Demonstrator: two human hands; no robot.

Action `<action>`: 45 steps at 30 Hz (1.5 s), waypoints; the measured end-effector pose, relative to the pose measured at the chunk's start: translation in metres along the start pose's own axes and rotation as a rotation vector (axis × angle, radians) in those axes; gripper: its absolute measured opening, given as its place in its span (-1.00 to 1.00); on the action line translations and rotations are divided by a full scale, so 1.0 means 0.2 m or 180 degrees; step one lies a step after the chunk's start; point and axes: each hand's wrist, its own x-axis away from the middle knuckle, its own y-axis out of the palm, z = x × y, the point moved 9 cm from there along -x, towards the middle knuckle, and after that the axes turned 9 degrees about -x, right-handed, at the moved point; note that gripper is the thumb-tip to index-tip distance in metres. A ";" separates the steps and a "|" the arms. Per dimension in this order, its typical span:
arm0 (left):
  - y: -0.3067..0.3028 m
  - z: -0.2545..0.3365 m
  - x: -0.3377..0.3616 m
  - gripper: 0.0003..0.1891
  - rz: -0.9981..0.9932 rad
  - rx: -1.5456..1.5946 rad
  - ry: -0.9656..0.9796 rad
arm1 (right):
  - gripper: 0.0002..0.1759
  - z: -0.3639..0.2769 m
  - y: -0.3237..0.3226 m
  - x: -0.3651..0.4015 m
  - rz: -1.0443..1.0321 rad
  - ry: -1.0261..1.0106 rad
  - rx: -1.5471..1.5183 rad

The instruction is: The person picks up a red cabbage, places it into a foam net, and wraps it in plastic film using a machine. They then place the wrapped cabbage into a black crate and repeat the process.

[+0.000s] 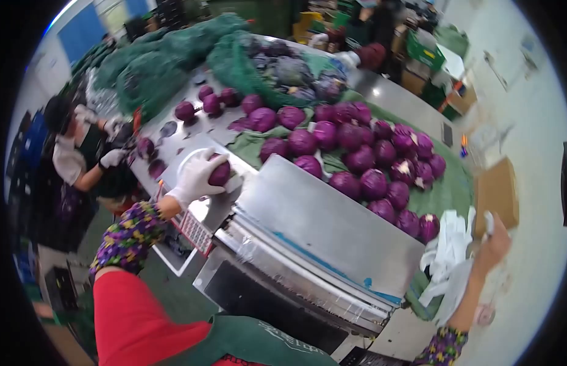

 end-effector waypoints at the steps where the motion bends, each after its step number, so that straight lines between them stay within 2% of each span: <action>1: 0.03 -0.06 0.04 -0.11 0.0177 -0.0052 0.0112 | -0.66 -0.10 -0.16 -0.08 0.0245 -0.0265 -0.0015; 2: 0.06 -0.11 0.05 -0.10 0.0097 0.0088 0.0045 | -0.66 -0.19 -0.27 -0.12 0.0297 -0.0354 -0.0064; 3: 0.03 -0.11 0.06 -0.09 0.0029 0.0174 -0.0029 | -0.68 -0.24 -0.39 -0.15 0.0350 -0.0048 -0.0374; 4: -0.03 -0.11 0.07 -0.12 0.0354 0.0053 -0.0116 | -0.71 -0.30 -0.47 -0.17 0.0391 0.0257 -0.0685; 5: -0.09 -0.10 0.10 -0.15 0.0666 -0.0078 -0.0210 | -0.71 -0.43 -0.52 -0.18 0.0412 0.0181 -0.0733; 7: -0.31 0.06 0.12 -0.23 0.1246 0.1210 -0.0117 | -0.77 -0.64 -0.39 -0.15 -0.0503 0.1070 -0.2763; 8: -0.28 0.23 0.20 -0.37 0.1065 0.3938 -0.0535 | -0.77 -0.82 -0.32 -0.11 -0.1348 0.1052 -0.2662; 9: -0.38 0.38 0.26 -0.38 0.1006 0.4260 -0.0410 | -0.76 -1.02 -0.25 -0.03 -0.2186 0.0943 -0.2554; 11: -0.56 0.77 0.45 -0.40 0.1173 0.3432 0.0346 | -0.72 -1.47 -0.20 0.11 -0.2967 0.0626 -0.3179; 12: -0.53 0.95 0.49 -0.40 0.0969 0.3322 0.0474 | -0.72 -1.64 -0.17 0.20 -0.3202 0.0735 -0.3834; 13: -0.32 1.09 0.52 -0.47 0.0464 0.4405 0.0429 | -0.66 -1.80 -0.16 0.26 -0.3488 0.0856 -0.4445; 14: -0.22 1.09 0.52 -0.50 -0.0035 0.4579 -0.0057 | -0.66 -1.90 -0.22 0.23 -0.3534 0.0595 -0.4559; 15: -0.14 1.07 0.54 -0.54 -0.0561 0.4793 -0.0503 | -0.66 -1.91 -0.26 0.23 -0.3728 0.0863 -0.4333; 16: -0.14 1.02 0.58 -0.54 -0.0432 0.4746 -0.0587 | -0.60 -1.91 -0.26 0.24 -0.3903 0.1173 -0.4078; 18: -0.16 0.85 0.66 -0.59 0.0516 0.5274 -0.0954 | -0.59 -1.97 -0.19 0.26 -0.4023 0.0890 -0.4259; 21: -0.31 0.77 0.81 -0.60 0.1104 0.4708 -0.1051 | -0.56 -2.11 -0.04 0.32 -0.4311 0.0779 -0.4259; 22: -0.29 0.70 0.83 -0.57 0.1151 0.5065 -0.1302 | -0.58 -2.13 0.07 0.31 -0.4015 0.0913 -0.5023; 23: -0.31 0.65 0.84 -0.56 0.1215 0.5846 -0.1358 | -0.57 -2.14 0.14 0.29 -0.3668 0.1060 -0.5768; 24: -0.27 0.59 0.84 -0.59 0.1103 0.5945 -0.1547 | -0.48 -2.19 0.16 0.29 -0.3815 0.1406 -0.6473; 25: -0.21 0.54 0.83 -0.63 0.0976 0.6069 -0.1737 | -0.45 -2.25 0.16 0.31 -0.3383 0.2146 -0.6868; 26: -0.21 0.53 0.81 -0.69 0.1000 0.6520 -0.1397 | -0.47 -2.34 0.20 0.28 -0.3229 0.1532 -0.6611; 27: -0.16 0.51 0.79 -0.69 0.0916 0.6605 -0.1397 | -0.50 -2.37 0.22 0.28 -0.3061 0.1010 -0.6287; 29: -0.17 0.44 0.76 -0.71 0.1467 0.5716 -0.1216 | -0.58 -2.47 0.06 0.26 -0.3095 0.1547 -0.6150; 31: -0.38 0.27 0.82 -0.70 0.2424 0.3209 -0.1742 | -0.70 -2.62 -0.06 0.16 -0.3037 0.2428 -0.6067; 32: -0.36 0.23 0.78 -0.70 0.2186 0.3452 -0.1610 | -0.73 -2.62 -0.01 0.16 -0.3129 0.2277 -0.5494; 33: -0.28 0.14 0.75 -0.74 0.2034 0.4618 -0.1750 | -0.76 -2.63 0.06 0.18 -0.3243 0.2142 -0.4933; 35: -0.10 0.04 0.69 -0.79 0.1495 0.6817 -0.2239 | -0.77 -2.72 0.08 0.08 -0.3001 0.2170 -0.5364; 37: -0.03 0.04 0.62 -0.72 0.0238 0.6884 -0.1599 | -0.74 -2.80 0.19 0.07 -0.2752 0.4521 -0.6905; 38: 0.12 0.14 0.62 -0.68 -0.0998 0.6740 -0.1245 | -0.74 -2.75 0.24 0.03 -0.2570 0.4655 -0.6786; 39: 0.21 0.20 0.73 -0.69 -0.1975 0.6690 -0.1400 | -0.72 -2.75 0.29 -0.02 -0.3297 0.3912 -0.6352; 40: 0.25 0.16 0.82 -0.72 -0.2456 0.6104 -0.1332 | -0.69 -2.77 0.32 -0.04 -0.3974 0.3170 -0.5848; 41: 0.28 0.10 0.88 -0.75 -0.2858 0.5487 -0.1237 | -0.69 -2.77 0.36 -0.06 -0.3895 0.3267 -0.5788; 42: 0.30 -0.09 0.83 -0.77 -0.1980 0.5390 -0.1842 | -0.66 -2.84 0.36 -0.12 -0.4255 0.1109 -0.4534; 43: 0.30 -0.26 0.81 -0.78 -0.1080 0.5217 -0.2433 | -0.64 -2.92 0.37 -0.11 -0.4281 -0.0878 -0.3047; 44: 0.46 -0.37 0.83 -0.67 -0.0631 0.5391 -0.3431 | -0.63 -2.97 0.46 -0.21 -0.3591 -0.1016 -0.2972; 45: 0.63 -0.37 0.78 -0.56 -0.0448 0.6324 -0.3491 | -0.63 -3.03 0.54 -0.34 -0.2898 -0.1145 -0.2873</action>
